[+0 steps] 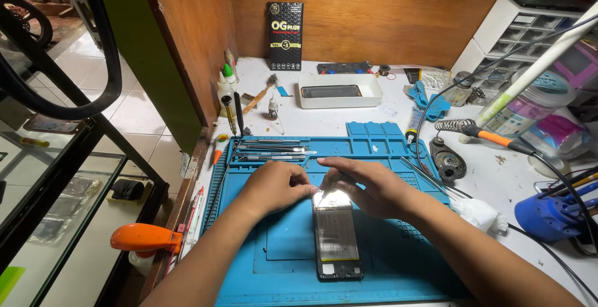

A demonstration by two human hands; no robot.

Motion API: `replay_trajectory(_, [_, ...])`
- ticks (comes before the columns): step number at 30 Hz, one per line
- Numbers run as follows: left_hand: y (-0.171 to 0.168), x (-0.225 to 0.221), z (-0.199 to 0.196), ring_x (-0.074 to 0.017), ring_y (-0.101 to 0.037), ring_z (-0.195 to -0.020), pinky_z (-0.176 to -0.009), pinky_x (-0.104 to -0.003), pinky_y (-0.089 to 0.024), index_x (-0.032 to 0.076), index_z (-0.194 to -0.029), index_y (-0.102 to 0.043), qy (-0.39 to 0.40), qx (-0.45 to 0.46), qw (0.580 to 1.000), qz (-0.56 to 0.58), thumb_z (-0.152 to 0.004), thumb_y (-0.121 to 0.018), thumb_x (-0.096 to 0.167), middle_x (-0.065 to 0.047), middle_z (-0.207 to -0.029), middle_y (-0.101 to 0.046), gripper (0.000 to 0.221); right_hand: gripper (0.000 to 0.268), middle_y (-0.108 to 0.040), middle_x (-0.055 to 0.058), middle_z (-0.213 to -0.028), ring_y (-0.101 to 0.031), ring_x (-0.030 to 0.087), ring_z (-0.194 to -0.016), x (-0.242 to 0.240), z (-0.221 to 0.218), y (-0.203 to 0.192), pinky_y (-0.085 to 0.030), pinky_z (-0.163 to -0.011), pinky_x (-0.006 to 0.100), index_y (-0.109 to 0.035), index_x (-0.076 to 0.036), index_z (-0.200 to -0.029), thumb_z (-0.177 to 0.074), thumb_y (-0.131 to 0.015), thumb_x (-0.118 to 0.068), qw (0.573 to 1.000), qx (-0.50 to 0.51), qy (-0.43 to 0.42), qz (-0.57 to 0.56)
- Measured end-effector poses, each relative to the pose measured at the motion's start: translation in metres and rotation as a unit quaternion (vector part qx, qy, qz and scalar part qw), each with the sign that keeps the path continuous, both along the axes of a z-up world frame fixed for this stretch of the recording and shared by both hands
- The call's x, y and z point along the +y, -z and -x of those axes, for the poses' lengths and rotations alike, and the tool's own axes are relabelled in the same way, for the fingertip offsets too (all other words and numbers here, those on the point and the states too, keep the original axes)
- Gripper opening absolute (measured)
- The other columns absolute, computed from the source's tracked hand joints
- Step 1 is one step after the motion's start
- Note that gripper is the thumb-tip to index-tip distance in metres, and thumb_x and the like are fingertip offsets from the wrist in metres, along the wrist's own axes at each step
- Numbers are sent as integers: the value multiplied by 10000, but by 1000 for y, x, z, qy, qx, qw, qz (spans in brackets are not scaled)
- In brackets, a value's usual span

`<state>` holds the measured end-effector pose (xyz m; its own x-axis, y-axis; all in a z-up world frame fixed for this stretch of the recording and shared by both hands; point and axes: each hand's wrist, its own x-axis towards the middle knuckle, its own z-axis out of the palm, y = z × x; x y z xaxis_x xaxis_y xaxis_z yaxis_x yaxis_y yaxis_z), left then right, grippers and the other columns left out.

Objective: Repairing a mobile phone by carefully disconnecting and manipulating internal components with a prying tool.

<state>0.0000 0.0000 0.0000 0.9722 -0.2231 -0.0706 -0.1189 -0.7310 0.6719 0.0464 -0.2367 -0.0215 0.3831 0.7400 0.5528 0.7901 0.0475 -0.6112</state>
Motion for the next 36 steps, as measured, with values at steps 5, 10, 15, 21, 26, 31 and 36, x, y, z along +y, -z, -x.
replay_trajectory(5, [1, 1, -3, -275, -741, -852, -796, -400, -563, 204, -855, -809, -18, -1, 1000, 7, -820, -760, 286, -15, -763, -770, 102, 493, -772, 205, -937, -793, 354, -834, 5, 0, -36, -661, -749, 482, -566, 28, -1360, -884, -570, 152, 997, -5, -6, 78])
replay_trajectory(10, [1, 2, -7, -277, -745, -849, -791, -401, -561, 209, -847, -809, -16, 3, 1000, 11, -819, -755, 291, -6, -754, -773, 102, 360, -774, 169, -913, -803, 321, -824, 9, -6, -42, -673, -736, 442, -627, 12, -1246, -895, -611, 91, 992, 14, 12, 122])
replay_trajectory(15, [3, 2, -11, -240, -745, -866, -816, -394, -567, 258, -854, -808, -15, 19, 1000, -5, -811, -752, 328, 41, -754, -766, 99, 286, -774, 102, -862, -809, 271, -783, 9, -8, -45, -681, -698, 386, -664, -37, -1146, -874, -693, 43, 985, -22, 34, 168])
replay_trajectory(21, [0, 2, -5, -262, -750, -869, -826, -401, -564, 234, -852, -816, -16, 13, 1000, 7, -828, -748, 298, 9, -762, -775, 96, 152, -747, 119, -906, -777, 275, -791, 12, 2, -88, -645, -639, 352, -681, -63, -1043, -904, -729, -28, 914, -261, 16, 311])
replay_trajectory(26, [5, 2, -5, -269, -745, -855, -822, -413, -559, 231, -852, -815, -14, 4, 1000, 14, -828, -748, 299, 7, -741, -764, 98, 200, -743, 89, -944, -756, 232, -797, 26, 4, -111, -635, -661, 312, -735, -126, -1040, -882, -721, -4, 857, -338, -15, 389])
replay_trajectory(31, [16, 3, -9, -254, -743, -845, -820, -409, -561, 252, -853, -812, -17, 1, 1000, 16, -816, -767, 327, 25, -737, -758, 95, 152, -726, 47, -954, -740, 219, -848, 39, 9, -109, -625, -665, 324, -746, -161, -1000, -906, -721, -44, 805, -392, -27, 444])
replay_trajectory(36, [15, 3, -10, -270, -736, -857, -827, -418, -563, 249, -865, -807, -14, 3, 1000, 7, -807, -753, 328, 20, -746, -752, 112, 50, -706, 55, -916, -737, 218, -827, 47, 11, -111, -628, -631, 313, -727, -156, -966, -951, -699, -117, 799, -373, -9, 473])
